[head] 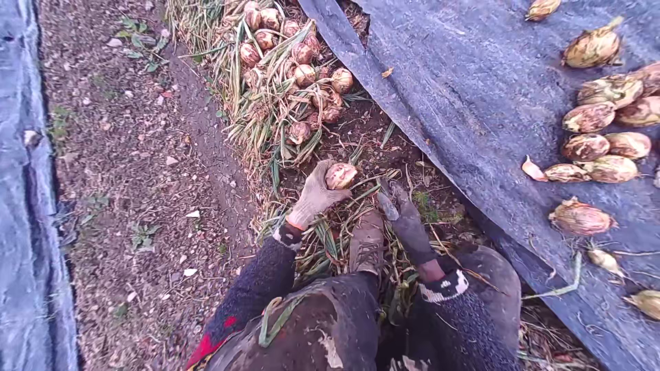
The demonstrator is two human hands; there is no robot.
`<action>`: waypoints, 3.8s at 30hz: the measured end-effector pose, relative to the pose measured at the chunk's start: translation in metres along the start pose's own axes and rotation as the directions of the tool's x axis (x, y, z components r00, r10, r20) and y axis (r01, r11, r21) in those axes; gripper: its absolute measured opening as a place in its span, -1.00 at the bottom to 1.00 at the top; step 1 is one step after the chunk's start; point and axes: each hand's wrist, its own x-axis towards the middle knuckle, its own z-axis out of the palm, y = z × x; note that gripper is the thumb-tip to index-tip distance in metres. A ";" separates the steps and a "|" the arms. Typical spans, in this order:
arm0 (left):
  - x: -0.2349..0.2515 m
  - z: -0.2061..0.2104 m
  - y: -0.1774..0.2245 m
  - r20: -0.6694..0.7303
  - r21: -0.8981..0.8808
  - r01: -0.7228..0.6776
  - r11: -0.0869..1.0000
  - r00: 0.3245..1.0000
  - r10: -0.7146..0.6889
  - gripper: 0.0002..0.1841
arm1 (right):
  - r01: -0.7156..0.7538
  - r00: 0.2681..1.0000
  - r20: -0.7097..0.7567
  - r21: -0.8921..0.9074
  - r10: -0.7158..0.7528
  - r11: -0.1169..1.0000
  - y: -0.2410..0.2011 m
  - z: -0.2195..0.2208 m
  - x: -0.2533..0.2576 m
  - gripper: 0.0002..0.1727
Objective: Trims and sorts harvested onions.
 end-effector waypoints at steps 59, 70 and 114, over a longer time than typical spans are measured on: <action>0.012 -0.026 0.041 -0.076 -0.067 -0.155 0.986 0.986 0.150 -0.09 | 0.045 0.999 0.001 0.229 -0.046 0.972 -0.009 0.007 -0.007 -0.29; -0.063 0.022 0.052 0.293 -0.070 -0.076 0.995 0.952 0.093 -0.27 | 0.065 0.998 -0.043 0.366 -0.053 0.928 -0.012 0.024 -0.024 -0.60; 0.098 -0.076 -0.054 0.031 0.826 -0.095 0.555 0.992 0.124 -0.12 | -0.063 0.998 0.022 0.038 0.063 0.997 -0.006 0.002 -0.002 -0.33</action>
